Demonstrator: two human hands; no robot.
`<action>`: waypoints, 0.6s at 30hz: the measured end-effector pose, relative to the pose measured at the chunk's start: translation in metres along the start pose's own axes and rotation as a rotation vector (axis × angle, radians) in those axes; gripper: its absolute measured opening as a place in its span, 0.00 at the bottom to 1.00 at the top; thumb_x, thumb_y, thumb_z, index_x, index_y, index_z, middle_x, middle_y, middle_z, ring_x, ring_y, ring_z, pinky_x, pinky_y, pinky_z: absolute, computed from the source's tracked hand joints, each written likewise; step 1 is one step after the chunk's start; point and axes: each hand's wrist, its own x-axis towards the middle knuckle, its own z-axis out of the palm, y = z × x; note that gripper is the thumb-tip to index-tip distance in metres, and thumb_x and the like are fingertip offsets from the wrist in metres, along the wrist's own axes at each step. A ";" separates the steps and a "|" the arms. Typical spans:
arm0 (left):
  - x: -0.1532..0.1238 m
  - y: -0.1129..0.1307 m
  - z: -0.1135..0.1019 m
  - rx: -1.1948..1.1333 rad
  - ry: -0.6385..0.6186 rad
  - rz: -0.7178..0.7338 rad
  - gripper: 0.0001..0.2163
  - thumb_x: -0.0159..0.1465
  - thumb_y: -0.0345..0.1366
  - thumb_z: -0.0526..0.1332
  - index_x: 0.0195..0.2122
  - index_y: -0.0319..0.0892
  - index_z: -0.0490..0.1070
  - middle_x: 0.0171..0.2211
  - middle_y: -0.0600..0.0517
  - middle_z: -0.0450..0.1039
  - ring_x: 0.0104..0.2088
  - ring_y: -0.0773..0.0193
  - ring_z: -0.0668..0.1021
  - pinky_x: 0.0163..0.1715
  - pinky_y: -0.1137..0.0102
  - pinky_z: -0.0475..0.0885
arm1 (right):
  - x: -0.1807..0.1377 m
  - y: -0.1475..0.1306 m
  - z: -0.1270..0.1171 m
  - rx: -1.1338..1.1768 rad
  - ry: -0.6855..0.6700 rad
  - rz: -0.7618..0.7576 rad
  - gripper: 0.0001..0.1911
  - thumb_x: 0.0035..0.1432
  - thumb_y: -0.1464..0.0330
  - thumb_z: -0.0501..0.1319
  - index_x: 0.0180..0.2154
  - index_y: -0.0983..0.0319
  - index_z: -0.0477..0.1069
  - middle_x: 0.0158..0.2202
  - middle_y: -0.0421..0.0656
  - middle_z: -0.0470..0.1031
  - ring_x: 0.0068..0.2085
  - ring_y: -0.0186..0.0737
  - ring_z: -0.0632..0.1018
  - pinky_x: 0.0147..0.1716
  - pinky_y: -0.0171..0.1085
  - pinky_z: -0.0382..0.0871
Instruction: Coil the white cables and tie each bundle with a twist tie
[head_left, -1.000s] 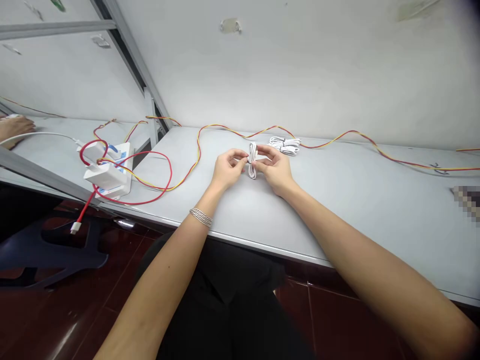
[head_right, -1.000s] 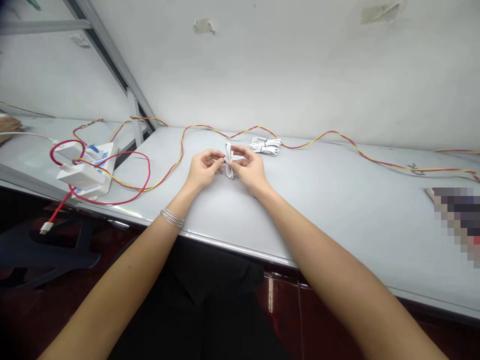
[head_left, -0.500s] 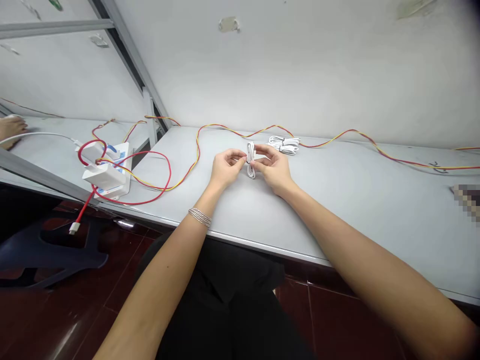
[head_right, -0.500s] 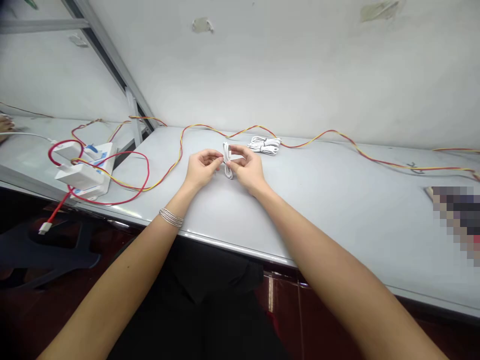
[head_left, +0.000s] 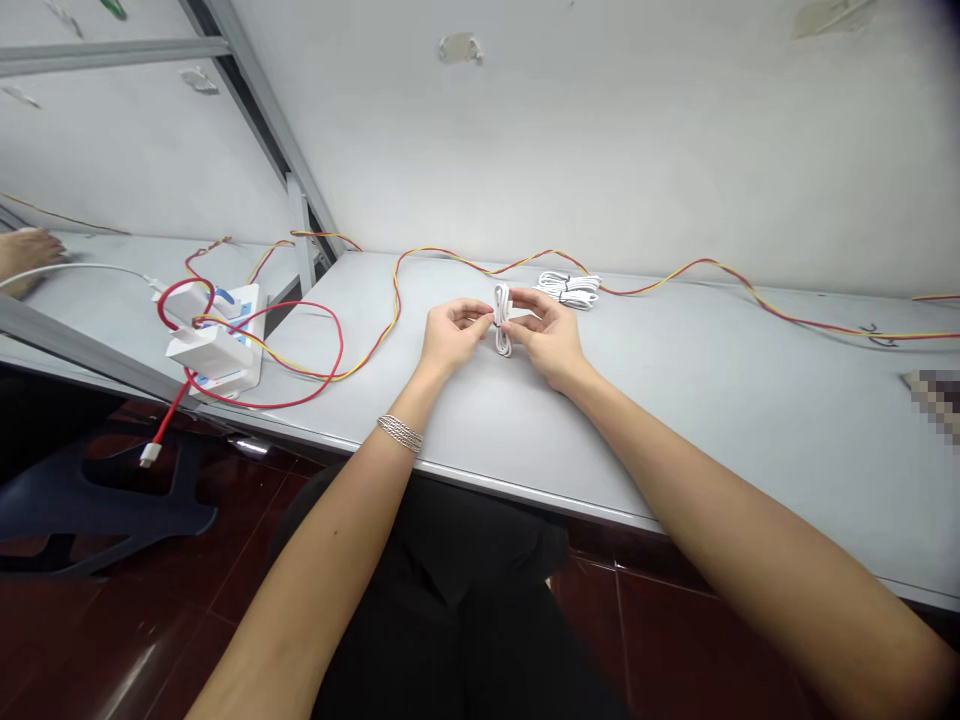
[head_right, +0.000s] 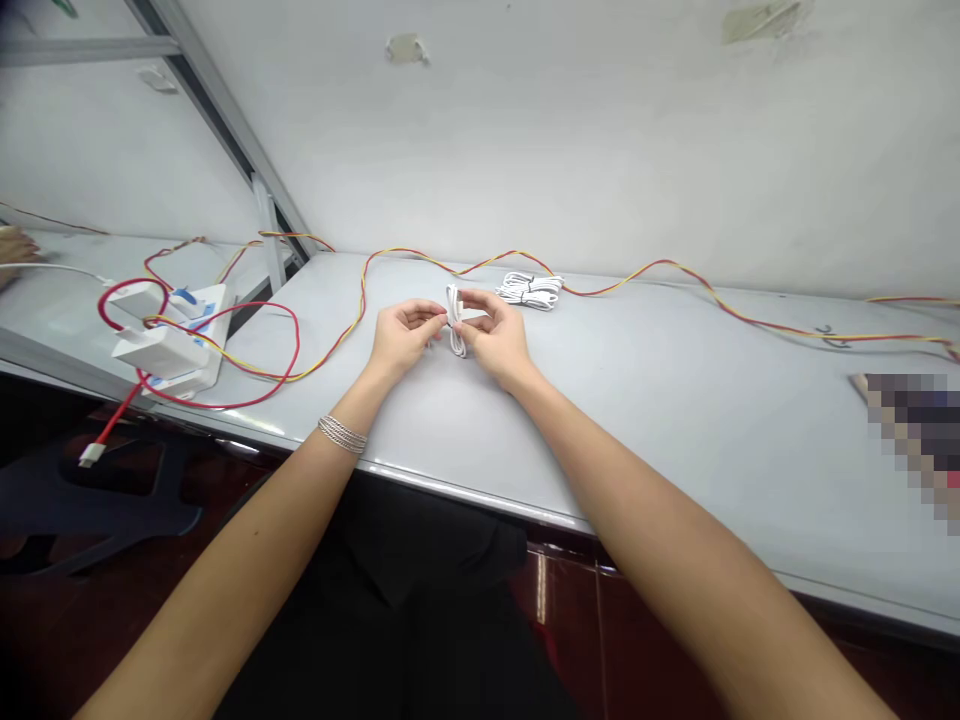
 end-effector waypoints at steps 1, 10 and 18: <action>0.000 0.000 0.000 0.004 -0.003 0.003 0.05 0.55 0.31 0.71 0.31 0.37 0.77 0.31 0.49 0.81 0.23 0.70 0.76 0.28 0.72 0.74 | 0.000 0.000 0.000 0.003 0.001 0.002 0.31 0.43 0.56 0.77 0.49 0.56 0.75 0.54 0.48 0.76 0.43 0.48 0.81 0.41 0.46 0.77; 0.000 -0.001 -0.001 0.020 -0.011 0.023 0.06 0.55 0.30 0.71 0.32 0.37 0.77 0.32 0.49 0.81 0.23 0.70 0.76 0.28 0.73 0.75 | -0.001 -0.002 0.000 0.016 0.013 0.022 0.30 0.43 0.59 0.76 0.49 0.57 0.76 0.55 0.49 0.77 0.41 0.46 0.82 0.41 0.47 0.78; -0.001 -0.003 0.000 0.088 -0.033 0.057 0.04 0.59 0.32 0.69 0.35 0.38 0.82 0.31 0.48 0.81 0.25 0.68 0.77 0.29 0.71 0.74 | 0.002 0.003 -0.001 0.015 0.044 0.043 0.30 0.42 0.59 0.76 0.49 0.57 0.75 0.54 0.48 0.78 0.43 0.48 0.83 0.43 0.48 0.78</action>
